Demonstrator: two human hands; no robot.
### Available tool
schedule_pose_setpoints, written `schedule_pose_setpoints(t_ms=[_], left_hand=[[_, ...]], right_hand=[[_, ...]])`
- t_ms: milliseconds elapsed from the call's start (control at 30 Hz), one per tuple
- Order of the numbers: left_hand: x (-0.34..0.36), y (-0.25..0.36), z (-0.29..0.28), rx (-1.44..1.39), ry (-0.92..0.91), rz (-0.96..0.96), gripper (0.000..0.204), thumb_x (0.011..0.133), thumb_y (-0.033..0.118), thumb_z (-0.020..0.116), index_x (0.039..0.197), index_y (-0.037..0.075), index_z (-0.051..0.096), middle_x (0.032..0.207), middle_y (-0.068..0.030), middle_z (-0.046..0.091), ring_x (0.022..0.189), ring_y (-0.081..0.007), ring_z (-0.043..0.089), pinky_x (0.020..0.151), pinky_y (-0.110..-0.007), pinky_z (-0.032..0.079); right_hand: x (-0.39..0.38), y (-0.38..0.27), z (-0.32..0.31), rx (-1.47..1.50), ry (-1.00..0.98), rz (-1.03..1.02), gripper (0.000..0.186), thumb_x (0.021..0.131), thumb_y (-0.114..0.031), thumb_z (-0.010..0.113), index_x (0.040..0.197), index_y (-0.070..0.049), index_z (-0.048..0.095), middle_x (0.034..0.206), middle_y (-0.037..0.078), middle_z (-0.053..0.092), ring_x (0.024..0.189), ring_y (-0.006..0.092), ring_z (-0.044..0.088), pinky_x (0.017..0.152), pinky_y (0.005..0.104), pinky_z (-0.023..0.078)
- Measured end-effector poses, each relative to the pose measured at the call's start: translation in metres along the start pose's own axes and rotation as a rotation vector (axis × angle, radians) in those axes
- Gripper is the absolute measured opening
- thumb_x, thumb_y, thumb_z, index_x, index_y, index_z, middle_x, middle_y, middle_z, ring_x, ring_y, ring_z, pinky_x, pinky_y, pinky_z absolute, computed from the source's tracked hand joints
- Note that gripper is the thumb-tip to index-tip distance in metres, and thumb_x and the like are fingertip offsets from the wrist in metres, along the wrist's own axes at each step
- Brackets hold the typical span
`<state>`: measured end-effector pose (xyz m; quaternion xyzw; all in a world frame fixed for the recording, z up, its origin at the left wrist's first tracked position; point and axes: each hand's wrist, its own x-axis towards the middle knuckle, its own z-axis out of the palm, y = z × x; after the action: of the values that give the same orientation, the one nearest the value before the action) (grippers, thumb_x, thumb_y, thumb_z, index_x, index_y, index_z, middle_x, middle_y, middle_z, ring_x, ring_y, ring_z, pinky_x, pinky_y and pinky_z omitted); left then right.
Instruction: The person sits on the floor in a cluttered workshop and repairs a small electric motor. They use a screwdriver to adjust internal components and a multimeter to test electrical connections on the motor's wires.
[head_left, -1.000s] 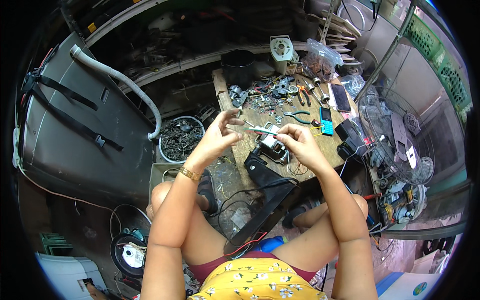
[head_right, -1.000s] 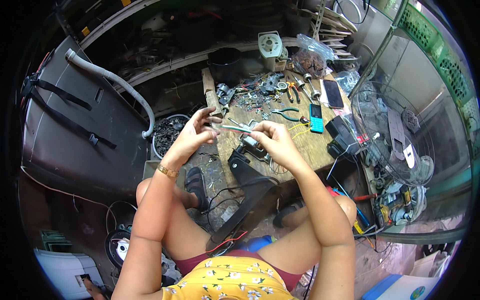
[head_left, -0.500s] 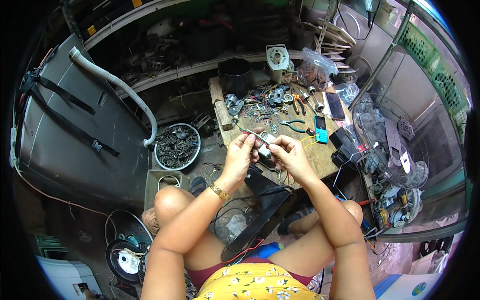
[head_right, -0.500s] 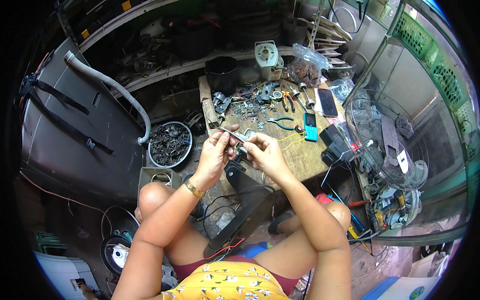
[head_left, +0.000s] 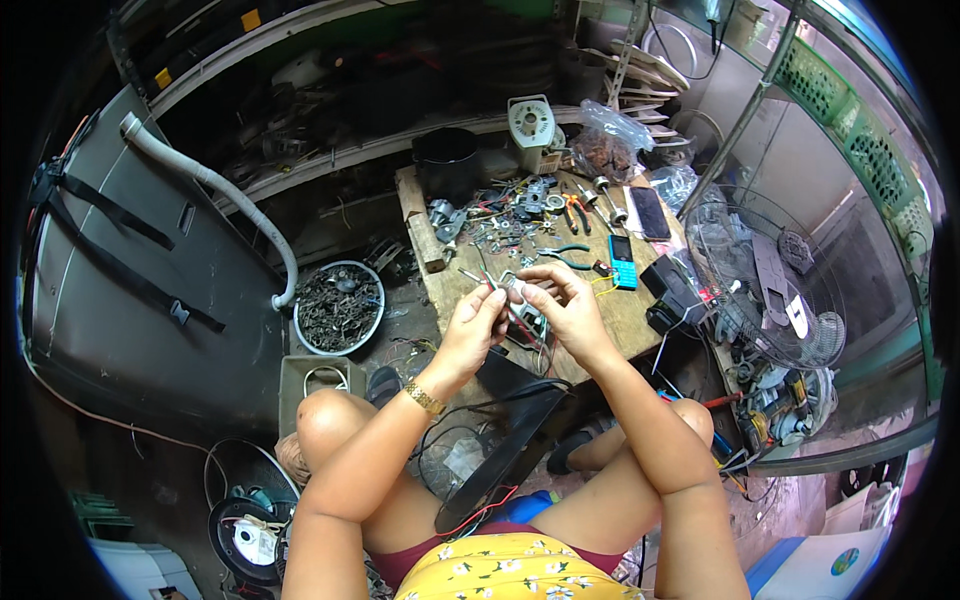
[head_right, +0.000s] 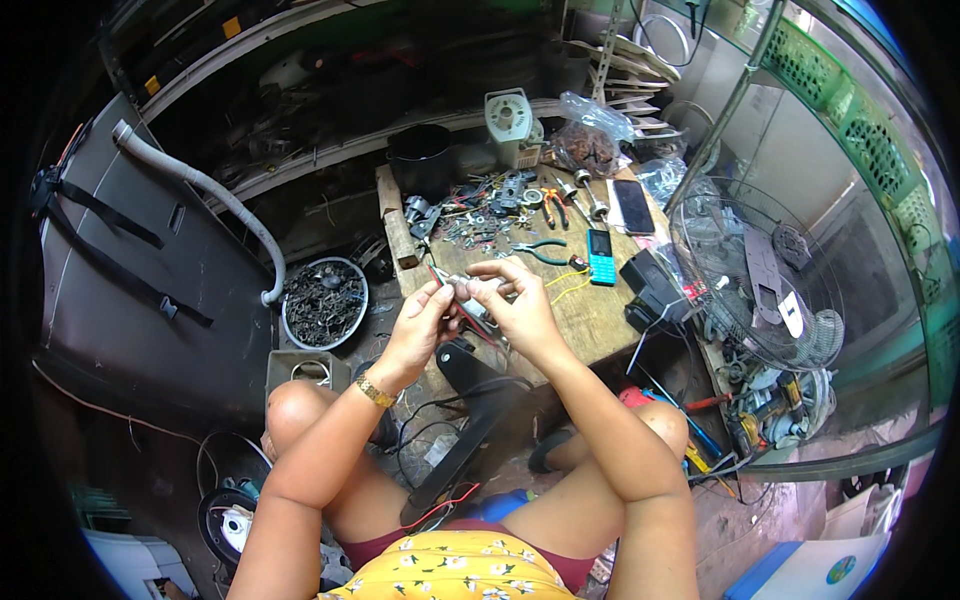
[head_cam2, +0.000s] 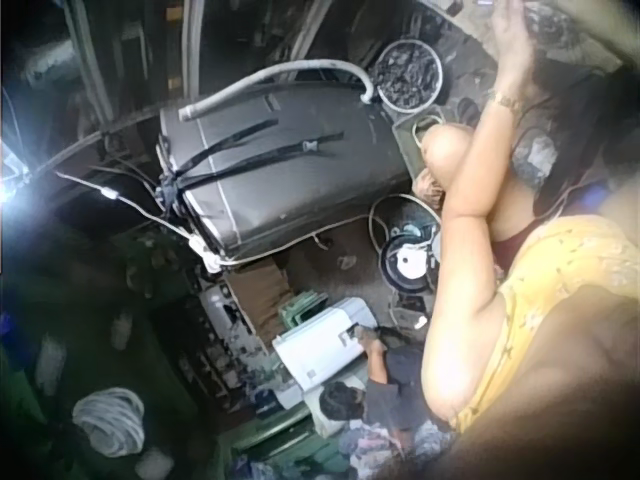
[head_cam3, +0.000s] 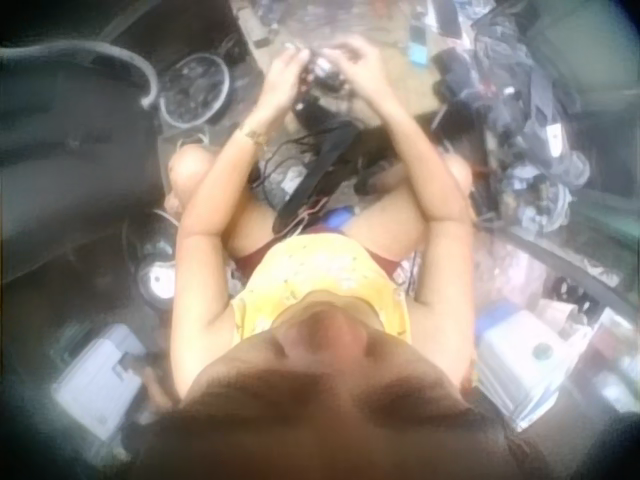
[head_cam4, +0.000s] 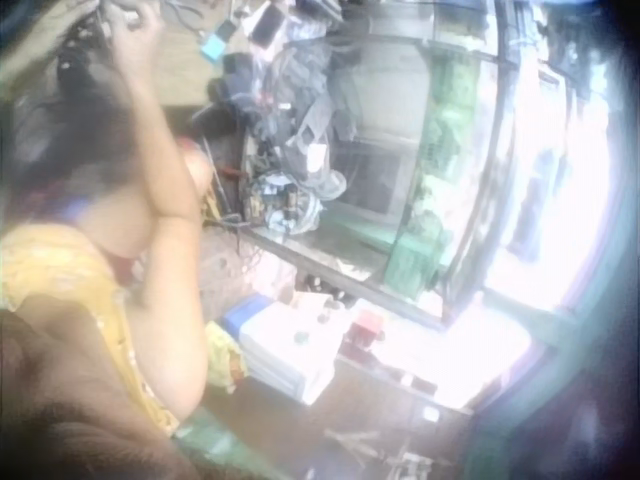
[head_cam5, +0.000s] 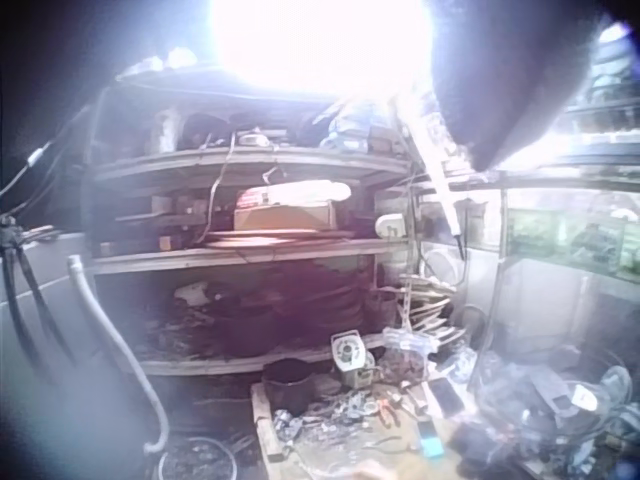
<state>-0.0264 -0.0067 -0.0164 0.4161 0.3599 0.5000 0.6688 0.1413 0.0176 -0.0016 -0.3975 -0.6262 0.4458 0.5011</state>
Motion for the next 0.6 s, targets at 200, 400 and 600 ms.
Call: schedule_pose_setpoints(t_ms=[200, 400, 600], left_hand=[[-0.007, -0.008, 0.015, 0.138, -0.263, -0.002, 0.028, 0.102, 0.033, 0.049, 0.096, 0.008, 0.061, 0.072, 0.0071, 0.045, 0.060, -0.0027, 0.038, 0.053, -0.018, 0.030], [-0.009, -0.008, 0.016, 0.223, -0.324, -0.036, 0.029, 0.102, 0.033, 0.049, 0.098, 0.007, 0.062, 0.067, 0.0081, 0.043, 0.058, -0.0031, 0.036, 0.052, -0.019, 0.029], [-0.008, -0.015, 0.019, 0.188, -0.234, -0.007, 0.026, 0.102, 0.031, 0.049, 0.098, 0.008, 0.060, 0.067, 0.0073, 0.044, 0.058, -0.0035, 0.036, 0.052, -0.019, 0.030]], right_hand=[[0.006, -0.016, -0.006, 0.257, -0.095, 0.229, 0.023, 0.090, -0.023, 0.069, 0.103, -0.005, 0.070, 0.095, 0.001, 0.068, 0.082, 0.0070, 0.058, 0.073, 0.0246, 0.048], [0.007, -0.015, -0.012, 0.440, 0.005, 0.338, 0.019, 0.090, -0.020, 0.069, 0.099, -0.003, 0.070, 0.093, 0.004, 0.070, 0.077, 0.0085, 0.061, 0.069, 0.0247, 0.049], [0.003, -0.017, -0.007, 0.065, -0.125, 0.200, 0.016, 0.090, -0.017, 0.068, 0.096, -0.002, 0.072, 0.089, 0.003, 0.069, 0.073, 0.0067, 0.059, 0.067, 0.0237, 0.048]])
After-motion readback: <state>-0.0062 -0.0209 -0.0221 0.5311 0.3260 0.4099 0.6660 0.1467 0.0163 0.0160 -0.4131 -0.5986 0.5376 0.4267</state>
